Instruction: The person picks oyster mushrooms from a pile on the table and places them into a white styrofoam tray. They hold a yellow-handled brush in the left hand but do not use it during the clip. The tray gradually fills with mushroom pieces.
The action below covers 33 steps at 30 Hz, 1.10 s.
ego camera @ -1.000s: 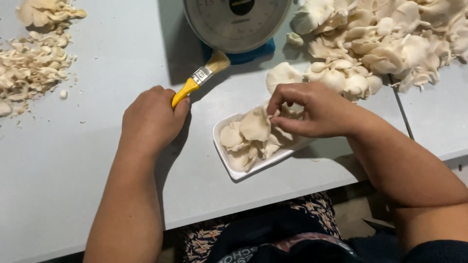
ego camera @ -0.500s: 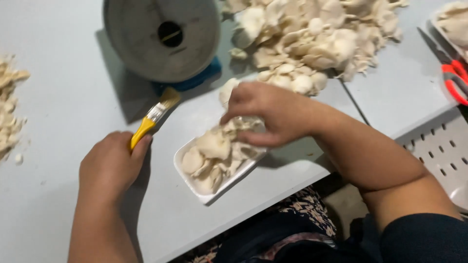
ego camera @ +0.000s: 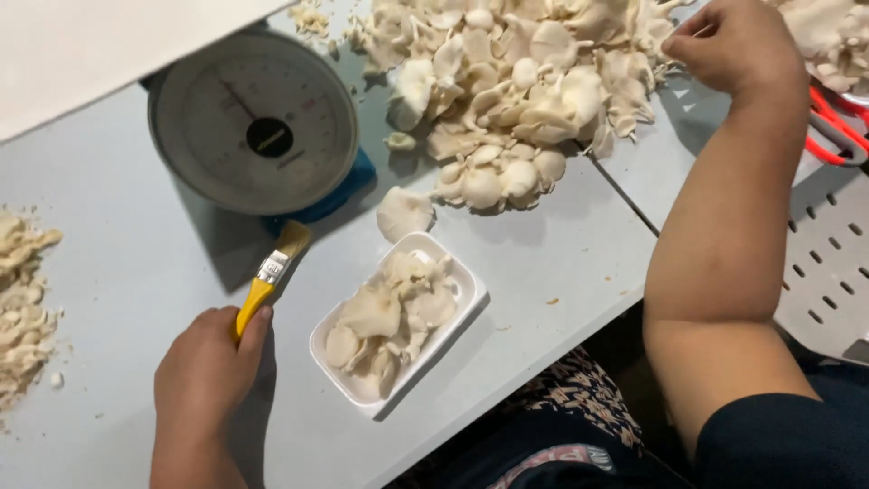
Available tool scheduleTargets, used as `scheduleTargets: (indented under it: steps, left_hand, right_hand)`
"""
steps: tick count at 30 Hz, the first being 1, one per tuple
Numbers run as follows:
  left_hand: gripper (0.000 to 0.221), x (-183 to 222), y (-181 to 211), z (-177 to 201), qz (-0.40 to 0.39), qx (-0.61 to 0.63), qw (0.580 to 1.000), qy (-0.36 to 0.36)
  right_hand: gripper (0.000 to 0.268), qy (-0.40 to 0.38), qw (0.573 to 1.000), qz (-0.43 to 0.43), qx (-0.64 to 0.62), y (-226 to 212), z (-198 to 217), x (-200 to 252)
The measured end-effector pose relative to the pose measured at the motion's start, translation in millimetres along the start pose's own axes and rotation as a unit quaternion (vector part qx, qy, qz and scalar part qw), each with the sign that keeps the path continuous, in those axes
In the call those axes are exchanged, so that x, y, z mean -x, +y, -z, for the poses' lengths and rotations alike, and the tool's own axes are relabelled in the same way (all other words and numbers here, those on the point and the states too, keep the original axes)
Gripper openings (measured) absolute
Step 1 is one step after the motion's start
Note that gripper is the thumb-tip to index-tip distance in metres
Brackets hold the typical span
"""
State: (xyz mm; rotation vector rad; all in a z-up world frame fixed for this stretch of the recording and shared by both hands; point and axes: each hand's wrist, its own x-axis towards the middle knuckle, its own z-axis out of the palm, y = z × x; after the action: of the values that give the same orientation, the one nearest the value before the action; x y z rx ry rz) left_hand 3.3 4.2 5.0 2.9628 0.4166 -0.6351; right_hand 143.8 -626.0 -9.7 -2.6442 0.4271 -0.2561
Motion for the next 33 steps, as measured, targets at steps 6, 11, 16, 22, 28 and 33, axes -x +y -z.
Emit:
scheduleTargets:
  steps: [6,11,16,22,28,33]
  left_hand:
    - [0.056,1,7,4,0.013,-0.016,1.000,-0.007]
    - [0.059,-4,7,1,0.040,-0.034,0.998,-0.018]
    - [0.052,-4,6,-3,0.013,0.007,1.000,0.014]
    - [0.040,-16,-4,-40,-0.191,0.132,0.965,0.120]
    - [0.026,24,20,-26,-0.302,0.150,0.928,0.159]
    - [0.025,28,32,-22,-0.314,0.132,0.932,0.126]
  right_hand:
    - [0.018,-0.052,0.998,-0.035,0.023,-18,6,3]
    - [0.014,-0.111,0.988,-0.079,0.074,-71,11,25]
    - [0.012,-0.026,0.993,0.040,-0.112,-64,1,27]
    - [0.023,-0.278,0.868,0.239,-0.334,-174,-41,74]
    - [0.019,-0.338,0.820,0.303,-0.349,-234,-75,136]
    - [0.018,-0.348,0.817,0.344,-0.304,-254,-80,152]
